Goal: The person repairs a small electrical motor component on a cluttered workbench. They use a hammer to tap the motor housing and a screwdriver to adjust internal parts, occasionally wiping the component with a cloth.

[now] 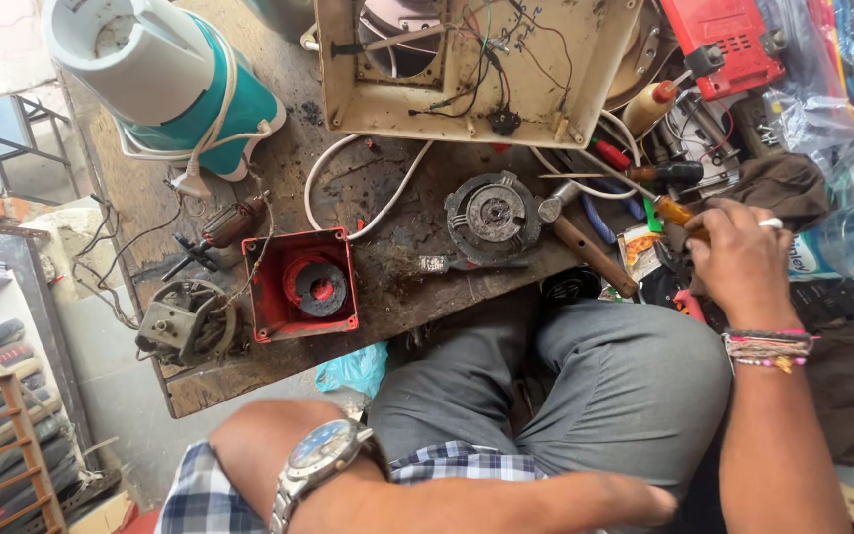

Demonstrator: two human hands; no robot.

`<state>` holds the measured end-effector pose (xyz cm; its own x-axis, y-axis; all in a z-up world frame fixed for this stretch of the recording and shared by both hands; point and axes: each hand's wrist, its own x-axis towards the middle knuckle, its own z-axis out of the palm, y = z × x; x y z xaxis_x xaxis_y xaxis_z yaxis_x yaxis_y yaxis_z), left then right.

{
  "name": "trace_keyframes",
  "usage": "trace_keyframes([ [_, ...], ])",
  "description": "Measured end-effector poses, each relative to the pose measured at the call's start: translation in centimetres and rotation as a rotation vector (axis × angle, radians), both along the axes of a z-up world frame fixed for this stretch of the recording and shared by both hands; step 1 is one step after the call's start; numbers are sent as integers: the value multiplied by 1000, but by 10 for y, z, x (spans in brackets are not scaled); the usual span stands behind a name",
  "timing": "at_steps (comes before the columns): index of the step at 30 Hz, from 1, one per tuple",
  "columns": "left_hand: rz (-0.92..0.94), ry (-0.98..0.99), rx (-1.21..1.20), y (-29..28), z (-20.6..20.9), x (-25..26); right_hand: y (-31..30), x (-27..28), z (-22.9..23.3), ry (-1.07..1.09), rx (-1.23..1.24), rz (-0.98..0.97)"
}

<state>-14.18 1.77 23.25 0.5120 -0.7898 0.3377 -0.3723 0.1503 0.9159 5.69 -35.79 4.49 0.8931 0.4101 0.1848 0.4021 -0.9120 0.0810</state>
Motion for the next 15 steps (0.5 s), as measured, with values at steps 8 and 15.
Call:
trace_keyframes([
  [8, 135, -82, 155, 20, 12, 32, 103, -5, 97, 177, 150, 78],
  [15, 428, -202, 354, 51, 38, 108, 157, -7, 78, 129, 438, 139],
])
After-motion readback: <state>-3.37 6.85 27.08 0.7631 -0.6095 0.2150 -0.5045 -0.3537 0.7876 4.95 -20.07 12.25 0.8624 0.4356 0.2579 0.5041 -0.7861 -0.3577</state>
